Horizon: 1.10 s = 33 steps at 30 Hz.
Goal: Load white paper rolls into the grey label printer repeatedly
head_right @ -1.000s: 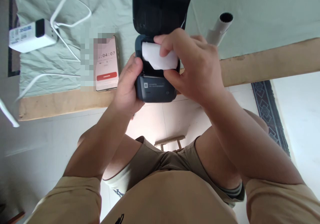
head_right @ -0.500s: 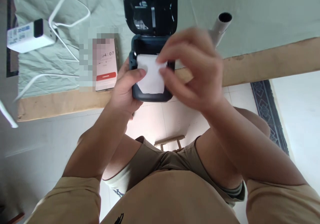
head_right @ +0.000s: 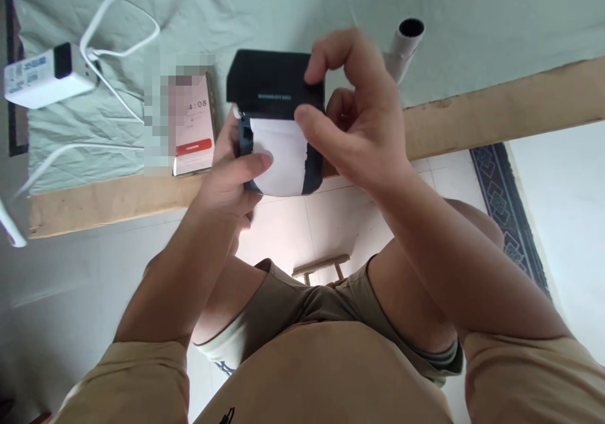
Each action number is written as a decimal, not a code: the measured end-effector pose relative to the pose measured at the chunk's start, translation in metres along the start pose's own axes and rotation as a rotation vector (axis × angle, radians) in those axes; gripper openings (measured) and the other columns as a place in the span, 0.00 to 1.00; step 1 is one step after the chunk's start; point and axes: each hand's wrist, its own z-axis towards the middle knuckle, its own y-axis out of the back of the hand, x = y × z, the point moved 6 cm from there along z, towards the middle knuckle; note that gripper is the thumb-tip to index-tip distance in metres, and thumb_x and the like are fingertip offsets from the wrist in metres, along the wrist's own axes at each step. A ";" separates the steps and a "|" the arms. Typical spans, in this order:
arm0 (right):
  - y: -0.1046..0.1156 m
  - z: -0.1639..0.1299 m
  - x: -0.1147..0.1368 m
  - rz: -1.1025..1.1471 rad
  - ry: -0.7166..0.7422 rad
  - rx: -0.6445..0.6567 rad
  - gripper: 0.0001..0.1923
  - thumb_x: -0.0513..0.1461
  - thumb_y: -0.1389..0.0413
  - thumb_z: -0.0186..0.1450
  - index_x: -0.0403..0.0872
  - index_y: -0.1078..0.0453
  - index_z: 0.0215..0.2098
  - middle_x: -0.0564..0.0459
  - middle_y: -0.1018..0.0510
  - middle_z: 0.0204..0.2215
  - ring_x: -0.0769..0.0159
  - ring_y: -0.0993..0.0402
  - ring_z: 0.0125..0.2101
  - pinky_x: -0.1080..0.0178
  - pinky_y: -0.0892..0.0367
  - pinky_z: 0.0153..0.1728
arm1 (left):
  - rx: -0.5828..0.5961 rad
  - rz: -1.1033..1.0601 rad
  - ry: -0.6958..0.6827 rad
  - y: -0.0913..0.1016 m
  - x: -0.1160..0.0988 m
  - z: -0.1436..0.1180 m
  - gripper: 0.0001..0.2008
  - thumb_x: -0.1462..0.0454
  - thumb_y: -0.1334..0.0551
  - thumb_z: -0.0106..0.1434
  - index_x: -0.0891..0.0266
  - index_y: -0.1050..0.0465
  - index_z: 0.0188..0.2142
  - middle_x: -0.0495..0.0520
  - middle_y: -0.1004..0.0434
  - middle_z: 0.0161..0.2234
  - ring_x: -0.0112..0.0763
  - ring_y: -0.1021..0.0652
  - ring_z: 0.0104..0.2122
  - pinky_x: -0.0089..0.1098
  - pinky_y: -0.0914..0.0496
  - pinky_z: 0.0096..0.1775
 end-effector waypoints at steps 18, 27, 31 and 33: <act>-0.020 -0.007 -0.004 0.229 -0.117 0.183 0.33 0.52 0.38 0.58 0.66 0.45 0.58 0.59 0.30 0.45 0.73 0.31 0.33 0.68 0.32 0.26 | -0.045 -0.097 0.000 -0.011 -0.006 -0.006 0.11 0.67 0.42 0.63 0.56 0.31 0.46 0.48 0.23 0.38 0.40 0.19 0.49 0.32 0.22 0.41; -0.023 -0.003 -0.011 0.250 -0.075 0.216 0.34 0.49 0.36 0.55 0.55 0.44 0.55 0.52 0.29 0.48 0.63 0.28 0.46 0.57 0.28 0.50 | 0.055 -0.006 -0.033 -0.009 -0.008 -0.005 0.12 0.62 0.39 0.62 0.54 0.31 0.46 0.47 0.24 0.33 0.30 0.19 0.33 0.26 0.30 0.27; -0.024 -0.002 -0.013 0.266 -0.058 0.232 0.33 0.49 0.36 0.55 0.55 0.44 0.54 0.52 0.29 0.46 0.61 0.29 0.47 0.54 0.30 0.52 | 0.059 -0.036 -0.028 -0.012 -0.008 -0.006 0.11 0.64 0.40 0.62 0.54 0.31 0.45 0.47 0.25 0.31 0.26 0.22 0.27 0.26 0.33 0.25; -0.024 -0.002 -0.013 0.258 -0.050 0.237 0.33 0.48 0.36 0.55 0.55 0.44 0.54 0.52 0.30 0.46 0.60 0.29 0.47 0.53 0.30 0.53 | 0.050 -0.037 -0.031 -0.012 -0.008 -0.005 0.11 0.65 0.41 0.62 0.55 0.31 0.45 0.47 0.26 0.31 0.26 0.22 0.28 0.25 0.33 0.25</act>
